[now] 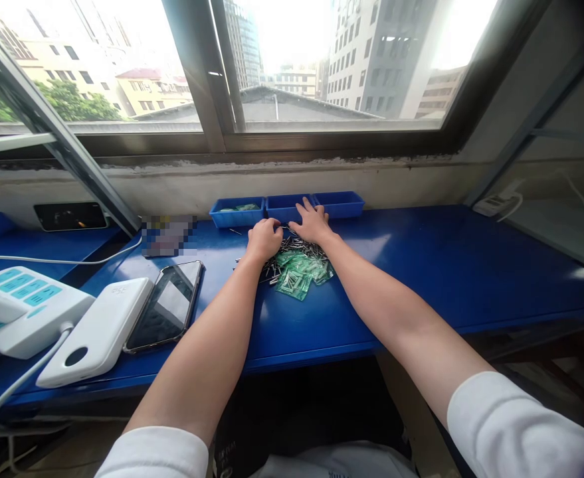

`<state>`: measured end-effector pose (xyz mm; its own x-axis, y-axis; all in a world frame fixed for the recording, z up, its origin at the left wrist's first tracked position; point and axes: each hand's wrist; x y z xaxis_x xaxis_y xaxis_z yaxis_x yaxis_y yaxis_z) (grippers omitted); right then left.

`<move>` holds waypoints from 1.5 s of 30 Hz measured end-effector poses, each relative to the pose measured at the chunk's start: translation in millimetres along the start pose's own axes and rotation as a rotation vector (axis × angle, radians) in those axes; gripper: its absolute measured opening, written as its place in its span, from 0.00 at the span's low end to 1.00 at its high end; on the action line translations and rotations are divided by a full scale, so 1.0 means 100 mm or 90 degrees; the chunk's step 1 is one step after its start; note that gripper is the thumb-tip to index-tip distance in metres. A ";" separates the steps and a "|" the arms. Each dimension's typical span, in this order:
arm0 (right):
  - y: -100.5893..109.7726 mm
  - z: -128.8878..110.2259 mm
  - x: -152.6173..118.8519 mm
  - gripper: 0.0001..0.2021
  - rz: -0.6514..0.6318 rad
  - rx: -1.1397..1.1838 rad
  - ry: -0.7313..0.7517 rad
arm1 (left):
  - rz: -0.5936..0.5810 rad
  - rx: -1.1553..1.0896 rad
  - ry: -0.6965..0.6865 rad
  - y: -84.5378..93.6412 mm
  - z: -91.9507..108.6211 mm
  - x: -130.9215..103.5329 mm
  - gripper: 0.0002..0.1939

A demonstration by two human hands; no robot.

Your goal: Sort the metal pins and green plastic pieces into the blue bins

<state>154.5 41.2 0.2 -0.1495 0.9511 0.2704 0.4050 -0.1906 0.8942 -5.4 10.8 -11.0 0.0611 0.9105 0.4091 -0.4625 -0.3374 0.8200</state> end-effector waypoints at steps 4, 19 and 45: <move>0.03 0.00 -0.04 0.24 0.109 0.032 0.047 | -0.028 0.045 -0.026 0.03 0.02 -0.02 0.18; -0.11 0.12 -0.08 0.15 -0.037 0.052 0.084 | -0.113 0.089 -0.070 0.06 0.04 -0.06 0.18; -0.04 0.02 0.00 0.10 -0.108 0.042 -0.001 | -0.139 0.120 -0.048 0.11 0.12 -0.07 0.17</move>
Point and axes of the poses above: each hand's wrist, its own x-axis towards the middle knuckle, its own y-axis out of the back of the hand, z = x × y, and after that the axes turned 2 degrees about -y, right-handed
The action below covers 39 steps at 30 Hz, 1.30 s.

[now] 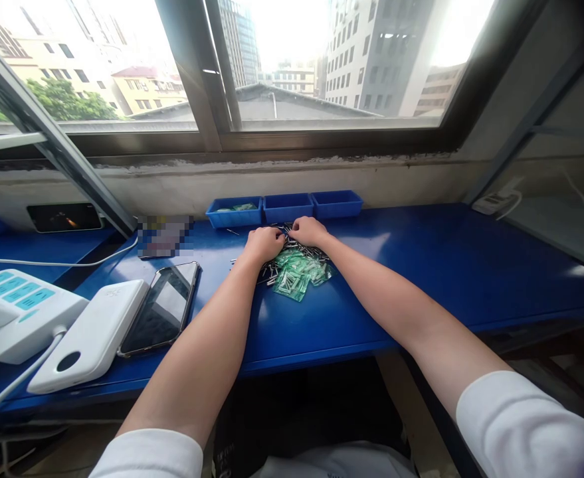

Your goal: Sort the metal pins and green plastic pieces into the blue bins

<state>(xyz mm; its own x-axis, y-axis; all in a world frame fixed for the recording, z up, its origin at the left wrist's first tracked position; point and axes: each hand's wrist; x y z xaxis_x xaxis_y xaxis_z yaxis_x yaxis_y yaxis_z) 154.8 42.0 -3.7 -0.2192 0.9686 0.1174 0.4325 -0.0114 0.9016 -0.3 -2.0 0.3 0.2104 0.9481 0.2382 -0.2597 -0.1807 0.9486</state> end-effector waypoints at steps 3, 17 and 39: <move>0.01 -0.01 -0.06 0.09 0.016 0.008 0.014 | 0.003 0.008 -0.002 -0.02 0.00 0.01 0.18; -0.01 -0.02 -0.09 0.12 0.062 -0.032 0.109 | 0.024 0.067 -0.029 -0.04 0.06 0.05 0.19; 0.06 0.02 -0.16 0.15 0.121 0.384 0.216 | 0.258 -0.259 0.050 0.07 0.15 0.07 0.14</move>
Point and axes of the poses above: each hand's wrist, its own x-axis towards the middle knuckle, its own y-axis out of the back of the hand, z = x × y, and after that the axes turned 2 degrees about -y, right-handed
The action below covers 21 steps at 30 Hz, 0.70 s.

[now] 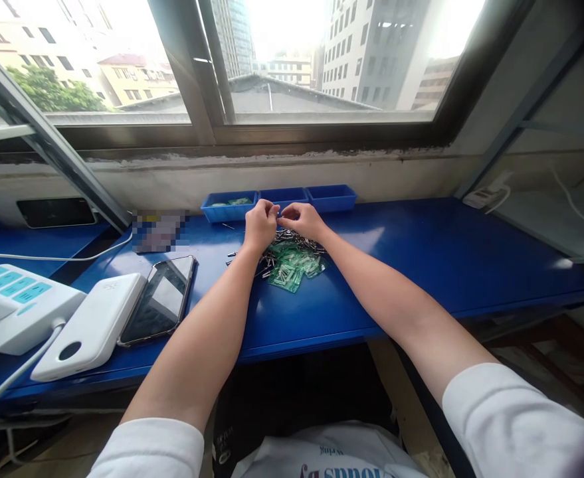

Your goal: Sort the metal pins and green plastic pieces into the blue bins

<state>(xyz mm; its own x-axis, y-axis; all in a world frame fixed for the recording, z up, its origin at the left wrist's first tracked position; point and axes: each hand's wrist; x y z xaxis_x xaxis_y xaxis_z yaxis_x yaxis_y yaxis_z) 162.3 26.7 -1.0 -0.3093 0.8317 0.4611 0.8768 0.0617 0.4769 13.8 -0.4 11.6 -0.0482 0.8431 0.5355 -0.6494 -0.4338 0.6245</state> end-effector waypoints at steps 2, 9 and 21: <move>-0.01 0.01 0.02 0.14 -0.012 0.039 -0.004 | 0.011 -0.032 0.024 0.00 0.01 0.00 0.13; -0.01 0.04 0.06 0.09 0.037 0.136 -0.046 | -0.019 -0.120 0.057 -0.05 -0.05 0.01 0.11; 0.08 0.07 0.06 0.11 0.060 0.219 -0.115 | -0.041 -0.036 0.050 -0.03 -0.03 -0.03 0.13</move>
Point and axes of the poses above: each hand's wrist, its own x-axis towards the middle knuckle, its own y-axis out of the back of the hand, z = x × y, and after that the axes turned 2 degrees about -y, right-handed
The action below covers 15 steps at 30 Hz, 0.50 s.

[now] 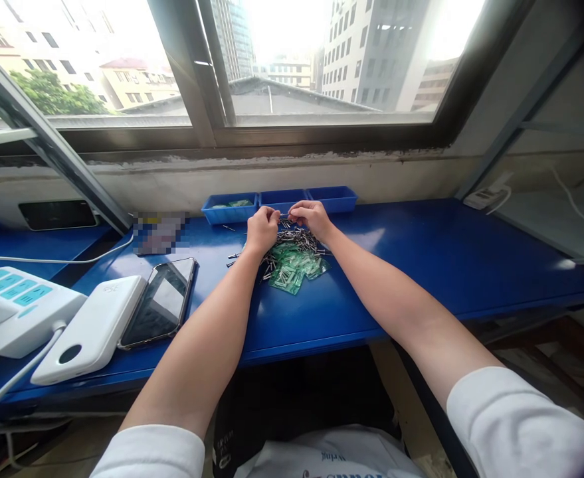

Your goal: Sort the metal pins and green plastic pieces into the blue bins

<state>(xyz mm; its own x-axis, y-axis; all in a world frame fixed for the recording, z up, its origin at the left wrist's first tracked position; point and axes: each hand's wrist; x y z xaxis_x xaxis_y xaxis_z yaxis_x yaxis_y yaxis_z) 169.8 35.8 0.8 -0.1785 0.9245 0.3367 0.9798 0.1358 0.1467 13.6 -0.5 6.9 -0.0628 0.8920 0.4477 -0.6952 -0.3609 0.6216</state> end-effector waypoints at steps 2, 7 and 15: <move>0.03 0.00 0.01 0.13 0.071 -0.069 0.019 | 0.020 0.010 -0.010 0.00 -0.03 0.00 0.15; 0.16 -0.01 0.00 0.17 0.214 -0.451 0.098 | 0.001 0.168 -0.002 0.03 -0.14 0.01 0.16; 0.32 0.03 -0.01 0.27 0.194 -0.730 -0.043 | -0.128 0.299 0.009 0.05 -0.15 -0.01 0.19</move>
<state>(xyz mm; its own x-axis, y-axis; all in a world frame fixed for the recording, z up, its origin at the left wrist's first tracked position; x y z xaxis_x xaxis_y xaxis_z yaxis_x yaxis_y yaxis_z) 201.4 39.8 2.3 0.0865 0.8850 0.4575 0.3231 -0.4593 0.8274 -0.2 0.6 0.0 0.0270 0.9587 0.2831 -0.2971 -0.2627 0.9180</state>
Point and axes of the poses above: each hand's wrist, its own x-axis towards the middle knuckle, its own y-axis out of the back of the hand, z = x × y, and after that the axes turned 2 degrees about -y, right-handed
